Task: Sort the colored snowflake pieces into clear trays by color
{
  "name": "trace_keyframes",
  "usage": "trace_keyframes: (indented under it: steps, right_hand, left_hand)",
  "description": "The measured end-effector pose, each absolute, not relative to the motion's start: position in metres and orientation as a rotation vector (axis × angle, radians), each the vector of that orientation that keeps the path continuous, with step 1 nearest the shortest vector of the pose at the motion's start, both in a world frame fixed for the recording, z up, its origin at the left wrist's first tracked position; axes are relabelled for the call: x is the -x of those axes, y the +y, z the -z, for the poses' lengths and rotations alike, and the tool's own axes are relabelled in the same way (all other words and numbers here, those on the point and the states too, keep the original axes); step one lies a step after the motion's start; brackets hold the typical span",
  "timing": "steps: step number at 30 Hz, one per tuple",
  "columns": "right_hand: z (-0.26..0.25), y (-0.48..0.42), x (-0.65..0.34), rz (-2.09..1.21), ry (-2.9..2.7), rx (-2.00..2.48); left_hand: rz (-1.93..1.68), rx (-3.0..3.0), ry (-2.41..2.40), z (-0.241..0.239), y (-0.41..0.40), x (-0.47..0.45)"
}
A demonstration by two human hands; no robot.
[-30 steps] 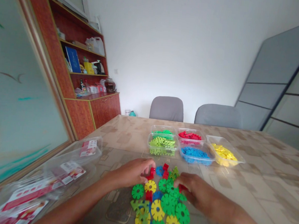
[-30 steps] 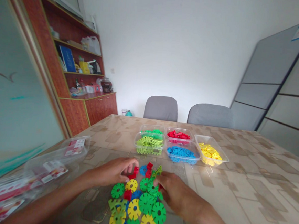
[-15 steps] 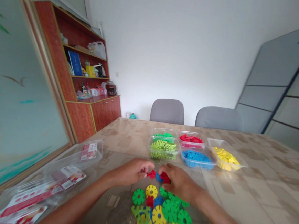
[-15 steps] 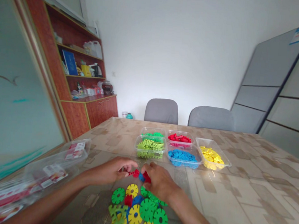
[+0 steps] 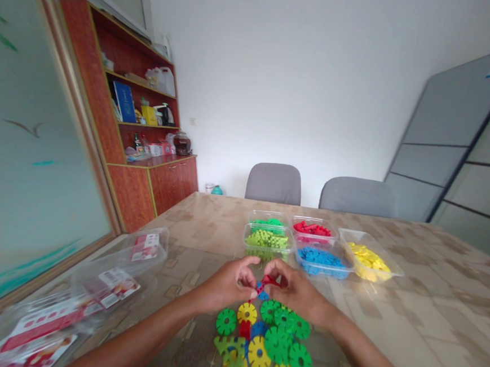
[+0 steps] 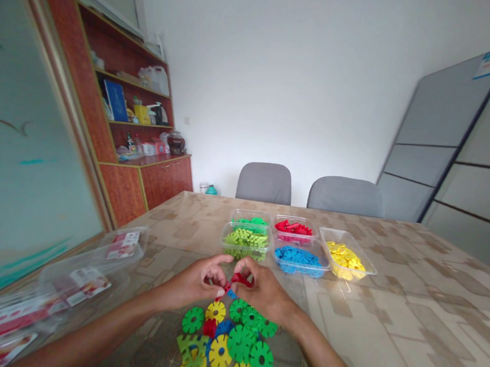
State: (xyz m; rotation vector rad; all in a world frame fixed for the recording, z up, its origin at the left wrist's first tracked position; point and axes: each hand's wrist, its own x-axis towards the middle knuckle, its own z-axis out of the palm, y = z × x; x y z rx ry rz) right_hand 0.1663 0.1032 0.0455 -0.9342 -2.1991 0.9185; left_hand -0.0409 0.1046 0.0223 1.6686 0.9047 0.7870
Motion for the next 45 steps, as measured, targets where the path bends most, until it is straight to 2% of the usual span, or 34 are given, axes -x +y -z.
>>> trace_keyframes:
  steps: [9, 15, 24, 31, 38, 45]
  right_hand:
    - [-0.050, 0.096, -0.165, -0.964, -2.240, 0.922]
    - [-0.054, 0.112, -0.181, -0.809, -2.218, 0.985]
    - [-0.073, 0.205, -0.254, -0.384, -1.824, 1.551]
    - [-0.078, 0.245, -0.262, -0.333, -1.742, 1.756]
    - [-0.081, 0.215, -0.271, -0.403, -1.852, 1.662]
    - [-0.072, 0.099, -0.253, -0.703, -2.268, 1.324]
  left_hand:
    - [-0.831, -1.610, 0.874, -0.019, 0.100, 0.034]
    - [-0.880, -1.736, 0.920, -0.027, 0.103, 0.039]
    - [-0.872, -1.722, 0.962, -0.035, 0.114, 0.042]
    - [-0.865, -1.708, 0.997, -0.026, 0.119, 0.052]
    - [-0.800, -1.812, 1.027, -0.034, 0.125, 0.068]
    - [-0.514, -2.025, 0.938, -0.051, 0.108, 0.071]
